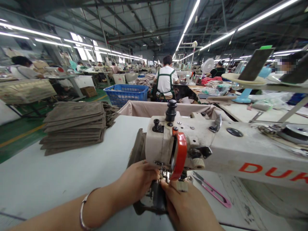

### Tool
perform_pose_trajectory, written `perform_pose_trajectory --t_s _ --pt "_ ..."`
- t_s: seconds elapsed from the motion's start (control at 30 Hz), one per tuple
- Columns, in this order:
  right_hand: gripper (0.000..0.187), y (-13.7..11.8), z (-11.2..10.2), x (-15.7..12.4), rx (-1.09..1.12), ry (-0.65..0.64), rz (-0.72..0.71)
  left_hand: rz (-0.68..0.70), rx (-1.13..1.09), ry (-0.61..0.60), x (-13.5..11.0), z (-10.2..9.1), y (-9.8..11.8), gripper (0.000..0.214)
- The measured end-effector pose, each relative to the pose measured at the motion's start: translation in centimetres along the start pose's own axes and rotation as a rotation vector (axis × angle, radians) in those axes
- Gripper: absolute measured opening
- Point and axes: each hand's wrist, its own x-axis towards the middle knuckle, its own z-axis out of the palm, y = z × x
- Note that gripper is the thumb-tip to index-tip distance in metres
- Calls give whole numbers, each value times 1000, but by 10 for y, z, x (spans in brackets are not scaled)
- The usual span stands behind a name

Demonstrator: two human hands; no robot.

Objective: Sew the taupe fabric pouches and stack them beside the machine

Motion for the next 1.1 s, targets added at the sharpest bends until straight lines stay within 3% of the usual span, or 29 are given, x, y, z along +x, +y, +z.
perform_pose_trajectory --t_s 0.3,0.83,1.0,1.1 --pt "41 -3 0 1 12 7 13 -43 45 55 2 3 -4 22" --pt "38 -7 -6 2 38 24 -1 -114 86 41 2 1 -5 24" --pt "33 -4 -9 -3 104 66 -51 -320 200 -60 -15 -17 19 19" --pt "30 -1 -13 -6 138 43 -43 -259 216 -191 -33 -25 45 37"
